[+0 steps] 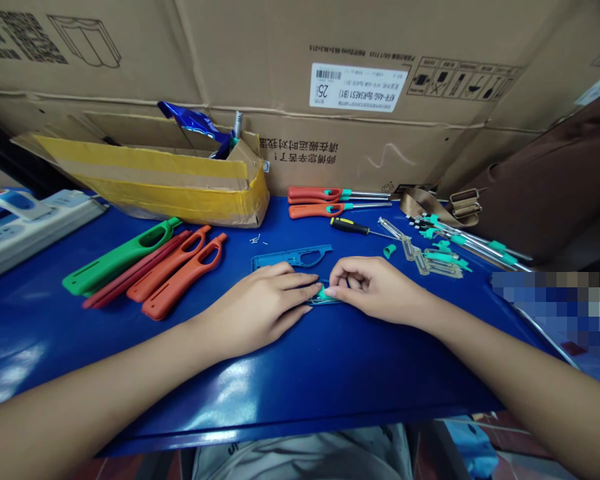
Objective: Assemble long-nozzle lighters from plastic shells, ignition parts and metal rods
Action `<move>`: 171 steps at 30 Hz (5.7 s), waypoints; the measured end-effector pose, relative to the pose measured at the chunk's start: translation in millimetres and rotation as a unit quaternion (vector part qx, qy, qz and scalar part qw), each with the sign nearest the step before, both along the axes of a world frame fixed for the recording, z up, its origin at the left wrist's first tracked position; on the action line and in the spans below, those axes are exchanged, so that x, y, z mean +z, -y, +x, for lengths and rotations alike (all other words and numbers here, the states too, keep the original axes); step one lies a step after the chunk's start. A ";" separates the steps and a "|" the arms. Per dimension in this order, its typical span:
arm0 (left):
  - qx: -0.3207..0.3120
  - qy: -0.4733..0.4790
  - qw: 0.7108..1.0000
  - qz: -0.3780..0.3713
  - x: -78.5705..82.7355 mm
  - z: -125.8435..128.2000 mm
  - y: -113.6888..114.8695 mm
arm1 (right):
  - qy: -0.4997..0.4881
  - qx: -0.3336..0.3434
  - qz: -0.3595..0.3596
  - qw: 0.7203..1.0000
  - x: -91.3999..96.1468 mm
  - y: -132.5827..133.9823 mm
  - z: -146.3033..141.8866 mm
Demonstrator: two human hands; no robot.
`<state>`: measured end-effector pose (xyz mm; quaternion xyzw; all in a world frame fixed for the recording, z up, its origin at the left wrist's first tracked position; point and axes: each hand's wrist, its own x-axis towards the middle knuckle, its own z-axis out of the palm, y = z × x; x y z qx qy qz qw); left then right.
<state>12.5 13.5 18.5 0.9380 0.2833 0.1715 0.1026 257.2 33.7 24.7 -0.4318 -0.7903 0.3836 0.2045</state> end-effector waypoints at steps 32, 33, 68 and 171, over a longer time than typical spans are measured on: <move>-0.025 -0.016 0.998 0.055 -1.9 -3.7 -1.9 | -0.085 -0.020 -0.116 0.989 7.0 4.1 2.3; -0.035 -0.025 0.997 0.062 -2.0 -4.3 -2.4 | -0.091 -0.017 -0.119 0.989 6.5 3.5 2.8; 0.032 -0.023 0.998 0.057 14.9 -10.6 -0.9 | 0.503 -0.252 0.044 0.826 29.0 -50.0 74.8; 0.170 0.235 0.917 -0.274 1.1 4.6 -1.1 | -0.113 -0.014 -0.233 0.966 6.3 4.4 1.1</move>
